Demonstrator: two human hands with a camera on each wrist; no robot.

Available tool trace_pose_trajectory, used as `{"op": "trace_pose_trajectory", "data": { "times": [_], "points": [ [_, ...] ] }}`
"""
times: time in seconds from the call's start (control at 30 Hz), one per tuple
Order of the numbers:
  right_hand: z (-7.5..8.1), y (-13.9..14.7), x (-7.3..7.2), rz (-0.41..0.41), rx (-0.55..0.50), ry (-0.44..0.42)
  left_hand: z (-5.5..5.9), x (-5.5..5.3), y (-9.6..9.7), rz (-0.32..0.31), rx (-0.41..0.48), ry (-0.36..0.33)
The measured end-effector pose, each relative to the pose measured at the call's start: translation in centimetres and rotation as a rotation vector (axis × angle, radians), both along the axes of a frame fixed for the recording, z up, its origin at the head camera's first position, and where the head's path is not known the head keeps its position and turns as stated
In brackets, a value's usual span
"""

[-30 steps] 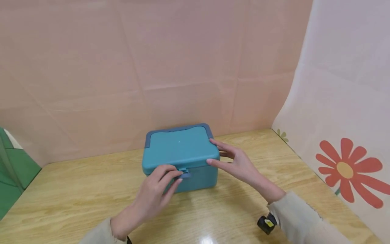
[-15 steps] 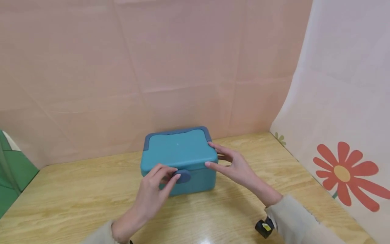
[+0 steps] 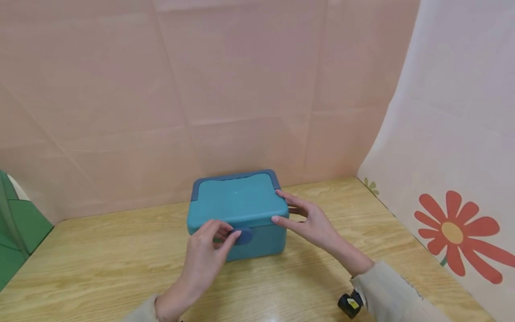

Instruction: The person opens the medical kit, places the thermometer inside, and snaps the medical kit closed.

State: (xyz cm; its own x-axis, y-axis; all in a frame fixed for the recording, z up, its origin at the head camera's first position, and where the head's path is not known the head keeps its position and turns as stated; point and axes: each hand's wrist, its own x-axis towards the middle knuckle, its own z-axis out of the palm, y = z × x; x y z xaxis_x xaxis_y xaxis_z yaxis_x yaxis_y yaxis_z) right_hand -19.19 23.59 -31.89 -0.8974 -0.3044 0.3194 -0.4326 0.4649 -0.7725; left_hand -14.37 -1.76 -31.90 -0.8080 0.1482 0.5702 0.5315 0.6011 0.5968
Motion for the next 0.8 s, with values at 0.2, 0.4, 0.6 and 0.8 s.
{"op": "trace_pose_trajectory", "data": {
  "times": [0.2,0.4,0.6,0.8],
  "points": [
    [-0.01,-0.01,0.03,0.000,0.001,0.002,0.13,0.01,0.07,0.015,-0.027,0.021],
    [-0.05,0.09,-0.02,-0.002,0.003,0.006,0.14,0.17,0.05,-0.001,-0.172,0.127],
    [-0.12,0.10,-0.05,0.001,-0.002,0.014,0.05,0.20,0.04,0.001,-0.285,0.220],
    [-0.25,0.10,-0.11,-0.002,-0.003,0.013,-0.31,-0.08,0.11,0.008,-0.359,0.326]
  ]
}}
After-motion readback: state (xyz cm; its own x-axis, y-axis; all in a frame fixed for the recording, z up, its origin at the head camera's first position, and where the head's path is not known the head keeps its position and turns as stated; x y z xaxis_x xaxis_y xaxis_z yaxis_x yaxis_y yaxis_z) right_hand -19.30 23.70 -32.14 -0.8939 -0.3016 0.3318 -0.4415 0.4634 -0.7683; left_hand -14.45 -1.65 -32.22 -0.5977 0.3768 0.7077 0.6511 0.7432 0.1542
